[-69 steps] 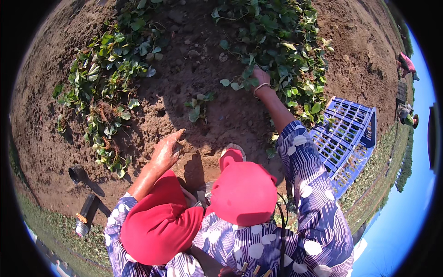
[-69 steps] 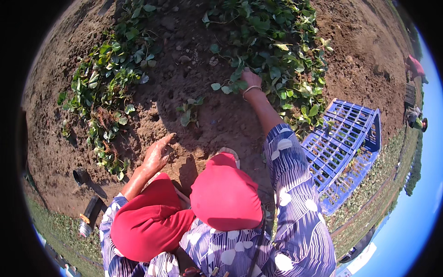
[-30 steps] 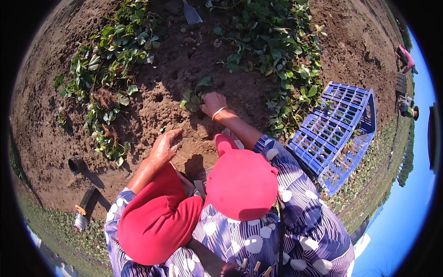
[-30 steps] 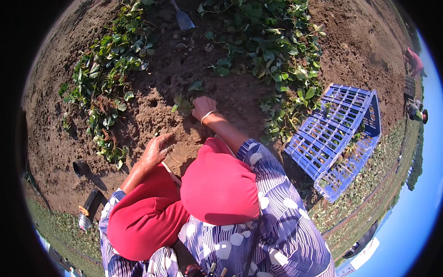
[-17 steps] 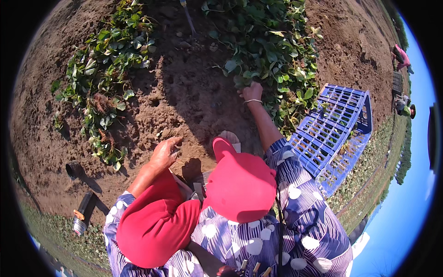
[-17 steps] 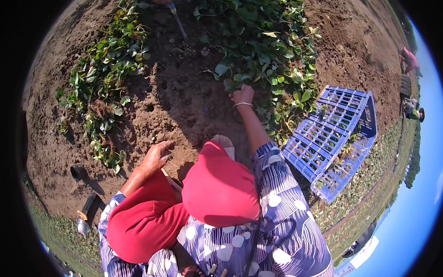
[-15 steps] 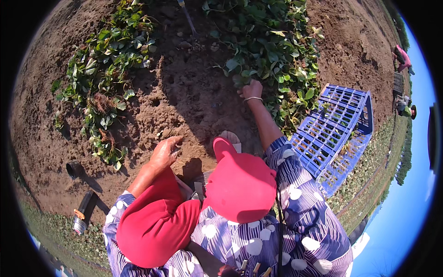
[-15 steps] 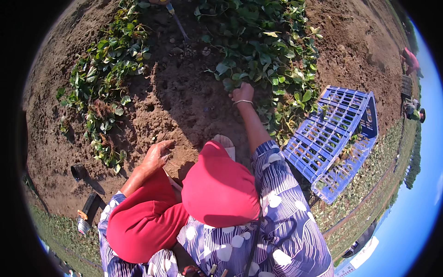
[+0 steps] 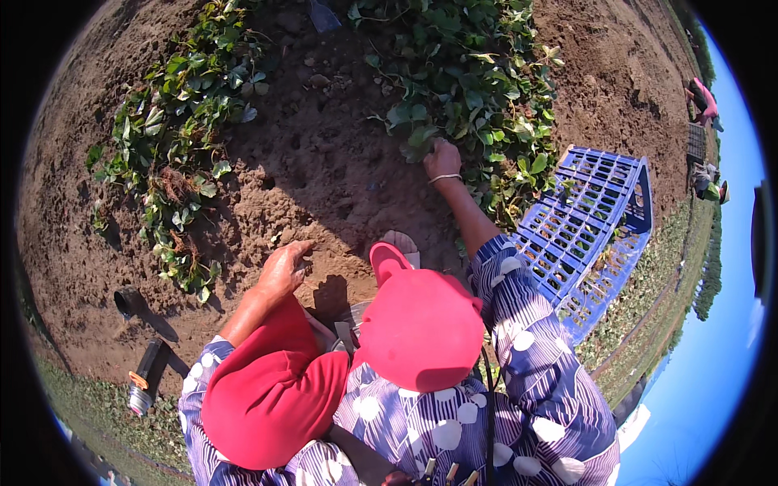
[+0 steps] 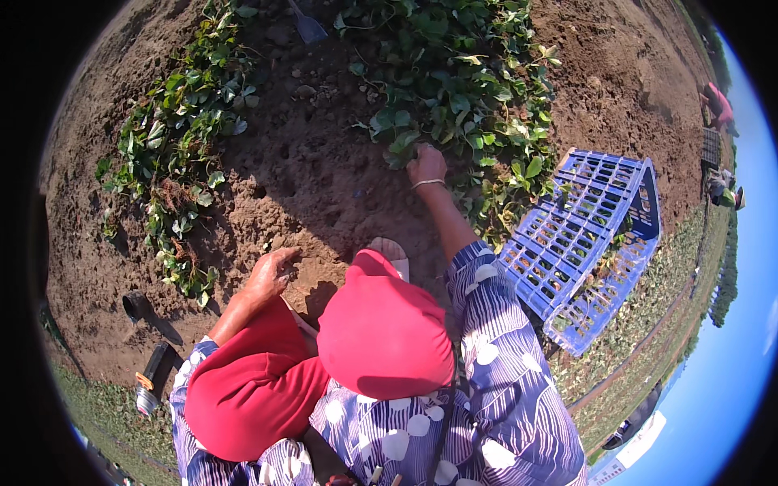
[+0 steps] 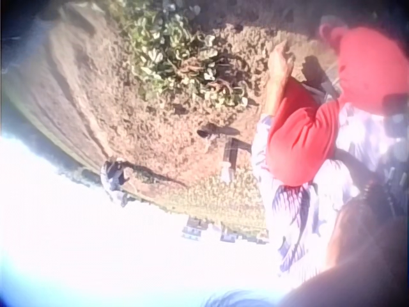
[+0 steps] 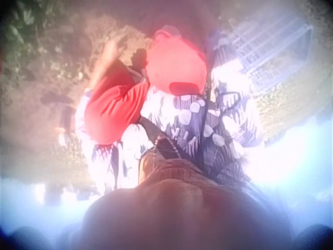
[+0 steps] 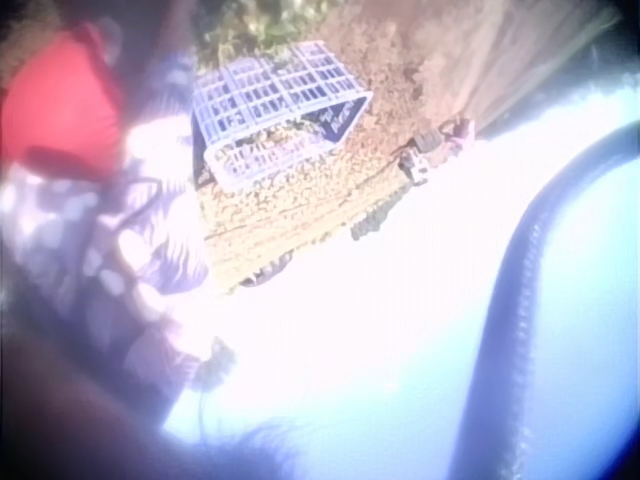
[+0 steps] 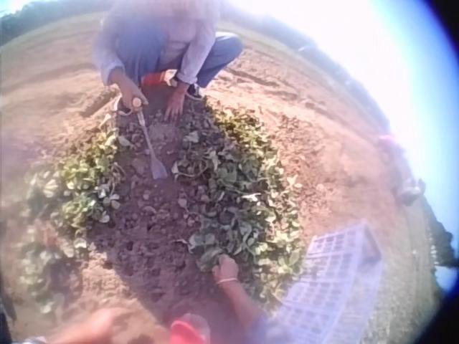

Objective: The person uses a small hand tool to dig holes in a soil row and places plants from a plastic crate into the holes by hand.

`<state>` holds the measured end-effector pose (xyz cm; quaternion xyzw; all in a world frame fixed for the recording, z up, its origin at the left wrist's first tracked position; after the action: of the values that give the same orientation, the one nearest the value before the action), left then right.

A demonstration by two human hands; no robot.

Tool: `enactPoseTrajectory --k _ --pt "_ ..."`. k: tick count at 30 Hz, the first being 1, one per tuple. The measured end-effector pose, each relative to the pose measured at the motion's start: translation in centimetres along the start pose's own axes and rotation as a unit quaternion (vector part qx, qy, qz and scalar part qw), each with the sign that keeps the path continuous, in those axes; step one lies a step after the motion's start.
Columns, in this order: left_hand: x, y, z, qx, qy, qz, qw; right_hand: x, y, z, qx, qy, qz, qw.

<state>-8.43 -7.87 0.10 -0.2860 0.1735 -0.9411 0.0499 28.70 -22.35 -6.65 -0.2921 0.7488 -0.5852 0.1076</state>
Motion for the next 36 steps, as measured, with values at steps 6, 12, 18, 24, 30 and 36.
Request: enactPoseTrajectory --k 6,12,18,24,30,36 --pt "-0.3 -0.5 1.3 -0.001 -0.007 -0.017 1.0 0.0 1.2 -0.7 -0.095 -0.003 0.033 0.995" --pt "-0.2 -0.3 0.4 -0.005 0.006 -0.002 1.0 -0.7 0.2 -2.1 -0.022 0.074 -0.033 0.996" --pt "-0.3 -0.2 0.8 -0.039 -0.017 -0.026 0.999 -0.6 0.7 -0.9 -0.325 0.212 -0.131 0.912" --pt "0.0 -0.2 0.5 0.007 0.025 0.019 1.0 -2.0 0.4 -1.1 -0.239 0.19 -0.181 0.935" --pt "0.1 -1.2 1.6 -0.066 0.032 0.024 0.997 -1.5 -1.3 -3.2 0.127 0.04 -0.074 0.988" --pt "-0.5 0.1 0.1 -0.053 0.03 0.0 0.998 -1.7 -1.7 -2.9 0.138 0.041 -0.099 0.985"
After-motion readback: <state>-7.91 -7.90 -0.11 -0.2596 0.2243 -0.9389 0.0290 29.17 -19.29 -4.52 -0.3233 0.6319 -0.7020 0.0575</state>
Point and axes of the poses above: each hand's wrist, its own x-axis away from the middle knuckle, its own y-axis out of the palm, z = x × y, the point moved 3 cm from there along -x, towards the middle knuckle, and after that the axes turned 3 degrees about x, right-handed, at the moved point
